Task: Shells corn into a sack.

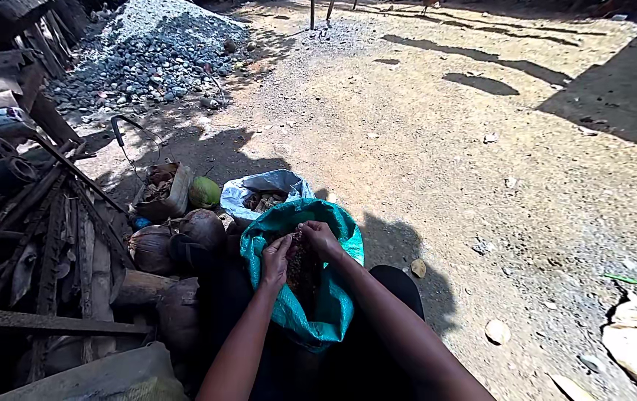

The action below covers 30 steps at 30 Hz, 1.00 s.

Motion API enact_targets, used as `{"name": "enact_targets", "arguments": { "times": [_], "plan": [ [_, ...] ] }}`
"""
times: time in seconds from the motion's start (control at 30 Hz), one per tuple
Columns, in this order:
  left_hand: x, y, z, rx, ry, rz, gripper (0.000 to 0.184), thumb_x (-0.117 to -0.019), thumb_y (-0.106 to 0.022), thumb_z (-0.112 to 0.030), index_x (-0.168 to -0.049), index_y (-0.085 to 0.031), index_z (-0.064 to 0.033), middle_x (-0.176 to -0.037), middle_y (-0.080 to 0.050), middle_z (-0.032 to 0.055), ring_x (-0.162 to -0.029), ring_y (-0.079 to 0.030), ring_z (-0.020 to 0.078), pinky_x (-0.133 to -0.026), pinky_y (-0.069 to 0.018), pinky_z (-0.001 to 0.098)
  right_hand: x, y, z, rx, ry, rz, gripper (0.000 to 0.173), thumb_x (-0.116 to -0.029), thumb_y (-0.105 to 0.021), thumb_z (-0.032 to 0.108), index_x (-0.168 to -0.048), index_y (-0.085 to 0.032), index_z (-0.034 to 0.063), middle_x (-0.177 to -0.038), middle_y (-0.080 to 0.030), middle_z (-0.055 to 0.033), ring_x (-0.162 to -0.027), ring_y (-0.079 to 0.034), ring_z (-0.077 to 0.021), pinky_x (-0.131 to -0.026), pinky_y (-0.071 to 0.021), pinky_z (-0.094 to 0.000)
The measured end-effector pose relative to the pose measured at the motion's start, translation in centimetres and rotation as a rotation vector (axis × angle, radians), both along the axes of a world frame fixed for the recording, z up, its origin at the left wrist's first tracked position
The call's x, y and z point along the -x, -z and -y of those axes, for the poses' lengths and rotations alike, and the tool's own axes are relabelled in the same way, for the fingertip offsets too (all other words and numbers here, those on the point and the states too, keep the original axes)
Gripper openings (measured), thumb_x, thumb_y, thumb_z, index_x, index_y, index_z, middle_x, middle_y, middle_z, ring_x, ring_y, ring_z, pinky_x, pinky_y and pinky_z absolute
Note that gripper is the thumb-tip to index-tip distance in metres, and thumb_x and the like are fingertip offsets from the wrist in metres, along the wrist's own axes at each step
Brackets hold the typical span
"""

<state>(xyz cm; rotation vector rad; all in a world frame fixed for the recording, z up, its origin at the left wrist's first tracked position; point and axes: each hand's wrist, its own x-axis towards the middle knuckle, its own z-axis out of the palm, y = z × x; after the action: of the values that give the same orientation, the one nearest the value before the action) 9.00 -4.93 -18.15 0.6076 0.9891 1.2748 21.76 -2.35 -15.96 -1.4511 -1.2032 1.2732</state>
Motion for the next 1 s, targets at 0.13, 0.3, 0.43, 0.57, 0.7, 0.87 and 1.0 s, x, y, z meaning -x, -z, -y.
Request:
{"name": "enact_targets", "arguments": {
  "times": [0.13, 0.3, 0.43, 0.57, 0.7, 0.87, 1.0],
  "plan": [
    [-0.04, -0.09, -0.02, 0.010, -0.002, 0.004, 0.017, -0.1043, -0.053, -0.002, -0.106, -0.066, 0.0084, -0.082, -0.070, 0.0062, -0.069, -0.066, 0.0082, -0.070, -0.0572, 0.0219, 0.04, -0.01, 0.02, -0.014, 0.023, -0.031, 0.031, -0.1097, -0.044, 0.013, -0.091, -0.063, -0.0034, -0.071, -0.055, -0.0019, -0.061, -0.051, -0.0059, -0.063, -0.0462, -0.0225],
    [-0.05, 0.06, -0.11, 0.006, -0.003, 0.003, 0.017, -0.1043, -0.053, -0.003, -0.104, -0.066, 0.0083, -0.082, -0.069, 0.0064, -0.069, -0.066, 0.0087, -0.070, -0.0572, 0.0223, 0.01, -0.43, 0.13, 0.036, 0.015, -0.055, 0.031, -0.1085, -0.051, 0.023, -0.095, -0.064, -0.0012, -0.075, -0.057, -0.0015, -0.062, -0.052, -0.0049, -0.062, -0.0454, -0.0209],
    [-0.08, 0.06, -0.10, 0.002, -0.003, -0.002, 0.016, -0.1041, -0.053, -0.002, -0.103, -0.065, 0.0084, -0.081, -0.069, 0.0064, -0.069, -0.065, 0.0084, -0.070, -0.0567, 0.0218, 0.02, -0.31, 0.17, 0.030, -0.003, -0.041, 0.015, -0.1019, -0.062, 0.011, -0.096, -0.062, -0.0019, -0.075, -0.055, -0.0016, -0.062, -0.051, -0.0051, -0.062, -0.0449, -0.0207],
    [-0.11, 0.05, -0.10, 0.007, -0.008, -0.013, 0.015, -0.1034, -0.055, -0.002, -0.101, -0.065, 0.0082, -0.080, -0.068, 0.0060, -0.068, -0.065, 0.0079, -0.069, -0.0565, 0.0217, 0.07, -0.11, 0.08, 0.029, -0.041, 0.038, 0.018, -0.1051, -0.056, 0.013, -0.102, -0.062, -0.0032, -0.080, -0.056, -0.0042, -0.066, -0.051, -0.0070, -0.065, -0.0448, -0.0237],
    [-0.08, 0.09, -0.08, 0.010, 0.000, -0.022, 0.014, -0.1031, -0.055, -0.001, -0.103, -0.065, 0.0089, -0.081, -0.068, 0.0069, -0.069, -0.065, 0.0080, -0.070, -0.0564, 0.0215, -0.03, 0.23, -0.06, -0.010, -0.074, 0.128, 0.024, -0.1083, -0.049, 0.014, -0.104, -0.064, -0.0048, -0.083, -0.058, -0.0084, -0.073, -0.054, -0.0119, -0.072, -0.0470, -0.0308],
    [-0.06, 0.01, -0.06, 0.003, 0.001, -0.019, 0.015, -0.1034, -0.055, -0.001, -0.104, -0.066, 0.0085, -0.081, -0.069, 0.0066, -0.068, -0.065, 0.0086, -0.069, -0.0566, 0.0218, -0.16, 0.34, -0.08, -0.052, -0.055, 0.049, 0.035, -0.1112, -0.040, 0.017, -0.097, -0.064, -0.0049, -0.072, -0.053, -0.0023, -0.063, -0.050, -0.0068, -0.064, -0.0453, -0.0243],
    [-0.03, 0.13, -0.10, -0.001, 0.011, -0.021, 0.015, -0.1036, -0.055, -0.002, -0.103, -0.065, 0.0084, -0.081, -0.069, 0.0069, -0.070, -0.066, 0.0088, -0.071, -0.0568, 0.0222, -0.18, 0.14, -0.09, 0.005, -0.047, 0.036, 0.033, -0.1090, -0.049, 0.023, -0.104, -0.065, -0.0055, -0.085, -0.060, -0.0083, -0.072, -0.054, -0.0099, -0.070, -0.0478, -0.0277]
  ]
}}
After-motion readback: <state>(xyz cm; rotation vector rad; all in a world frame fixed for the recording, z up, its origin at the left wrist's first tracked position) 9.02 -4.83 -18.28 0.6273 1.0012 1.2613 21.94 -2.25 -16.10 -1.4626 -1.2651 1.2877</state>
